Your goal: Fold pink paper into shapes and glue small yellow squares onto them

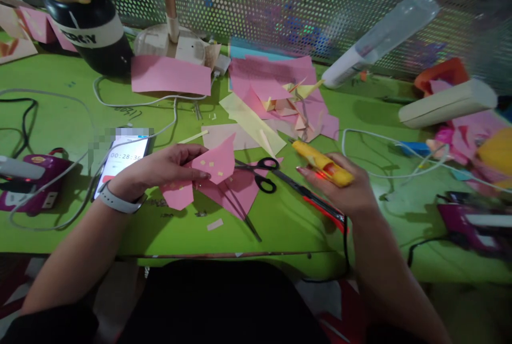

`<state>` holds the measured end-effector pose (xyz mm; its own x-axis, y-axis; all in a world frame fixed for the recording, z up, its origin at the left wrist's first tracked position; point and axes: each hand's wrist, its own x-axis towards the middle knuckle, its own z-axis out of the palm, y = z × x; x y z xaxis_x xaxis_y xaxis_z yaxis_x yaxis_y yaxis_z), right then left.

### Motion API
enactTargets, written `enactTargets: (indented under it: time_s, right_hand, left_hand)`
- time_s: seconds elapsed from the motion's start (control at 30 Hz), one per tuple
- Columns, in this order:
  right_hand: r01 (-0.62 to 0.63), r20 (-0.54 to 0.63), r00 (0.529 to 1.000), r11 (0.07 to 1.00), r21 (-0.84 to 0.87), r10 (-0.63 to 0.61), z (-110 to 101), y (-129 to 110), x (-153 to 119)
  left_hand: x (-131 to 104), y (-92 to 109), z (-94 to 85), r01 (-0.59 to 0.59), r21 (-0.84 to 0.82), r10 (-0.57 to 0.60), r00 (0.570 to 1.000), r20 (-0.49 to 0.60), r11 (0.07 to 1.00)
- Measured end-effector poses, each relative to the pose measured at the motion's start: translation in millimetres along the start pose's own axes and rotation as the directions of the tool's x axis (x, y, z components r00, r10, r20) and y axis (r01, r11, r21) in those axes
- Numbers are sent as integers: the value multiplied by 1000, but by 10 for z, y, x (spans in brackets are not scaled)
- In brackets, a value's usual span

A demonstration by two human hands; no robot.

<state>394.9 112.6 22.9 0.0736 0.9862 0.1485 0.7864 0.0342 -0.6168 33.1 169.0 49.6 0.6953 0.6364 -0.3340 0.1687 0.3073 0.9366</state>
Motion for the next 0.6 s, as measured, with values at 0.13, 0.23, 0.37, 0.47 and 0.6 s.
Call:
enactTargets:
  time_s: [0.13, 0.23, 0.37, 0.47, 0.6]
  right_hand:
    - [-30, -43, 999, 942, -335, 16, 22, 412, 83]
    - [57, 66, 997, 891, -450, -30, -26, 510, 76]
    - [316, 41, 939, 812, -491, -340, -100, 118, -40]
    - [522, -44, 825, 789, -325, -564, 17, -424, -146]
    - [728, 21, 680, 672, -138, -733, 343, -954, -183]
  left_hand:
    - [2, 16, 11, -5, -3, 5, 1000, -5, 1000]
    - [0, 8, 11, -5, 2, 5, 1000, -9, 1000]
    - [-5, 2, 21, -1, 18, 2, 1000, -16, 1000]
    - [-9, 15, 42, -13, 49, 14, 1000, -26, 999]
    - [-15, 26, 68, -36, 74, 39, 998, -40, 997]
